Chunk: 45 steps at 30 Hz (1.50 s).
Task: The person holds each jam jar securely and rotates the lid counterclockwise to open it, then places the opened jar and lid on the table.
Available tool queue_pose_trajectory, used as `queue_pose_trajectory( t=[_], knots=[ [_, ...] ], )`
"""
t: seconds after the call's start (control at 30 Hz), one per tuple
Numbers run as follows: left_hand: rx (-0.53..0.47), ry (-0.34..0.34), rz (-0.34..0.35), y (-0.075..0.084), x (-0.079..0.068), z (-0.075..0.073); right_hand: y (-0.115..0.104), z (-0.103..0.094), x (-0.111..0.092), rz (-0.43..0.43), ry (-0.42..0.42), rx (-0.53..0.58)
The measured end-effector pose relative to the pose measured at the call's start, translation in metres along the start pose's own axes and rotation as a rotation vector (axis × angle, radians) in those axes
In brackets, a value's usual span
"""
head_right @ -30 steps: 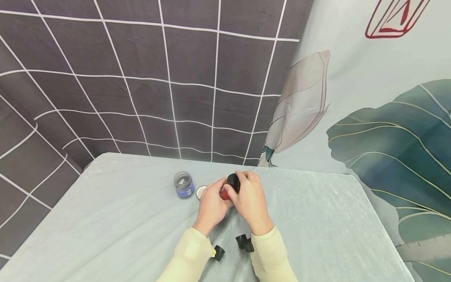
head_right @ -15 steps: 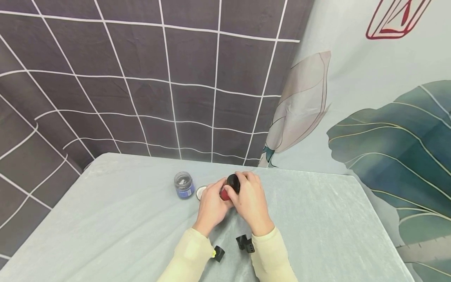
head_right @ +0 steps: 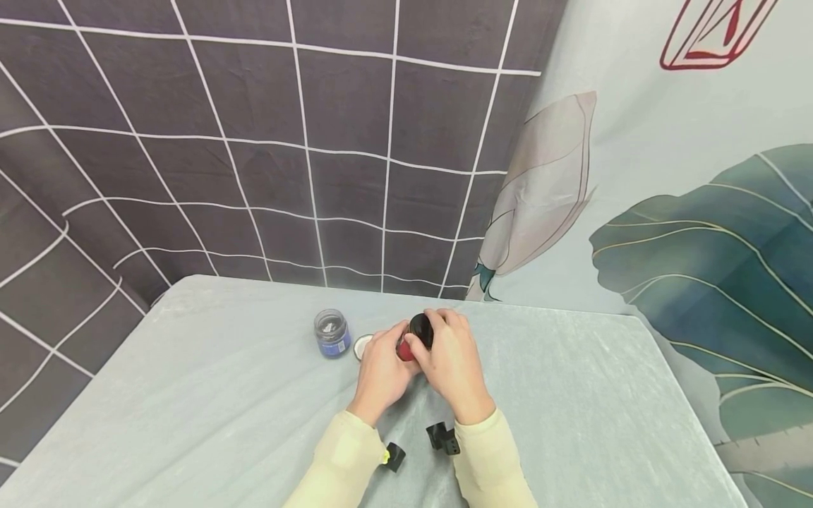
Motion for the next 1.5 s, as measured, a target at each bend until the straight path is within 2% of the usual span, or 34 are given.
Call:
queue_pose_trajectory(
  t=[0.63, 1.5],
  knots=[
    [0.016, 0.000, 0.020, -0.0008, 0.0003, 0.0002, 0.0008, -0.0006, 0.0017, -0.055, -0.018, -0.004],
    [0.023, -0.051, -0.014, -0.0026, 0.0009, -0.0004, 0.0009, 0.0005, 0.0013, -0.070, -0.029, -0.029]
  ],
)
Point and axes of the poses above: each hand's wrist, its own x-axis towards the middle knuckle, its own z-axis out of the palm, y = z × x, the point moved 1 cm from there along x, towards the middle knuckle
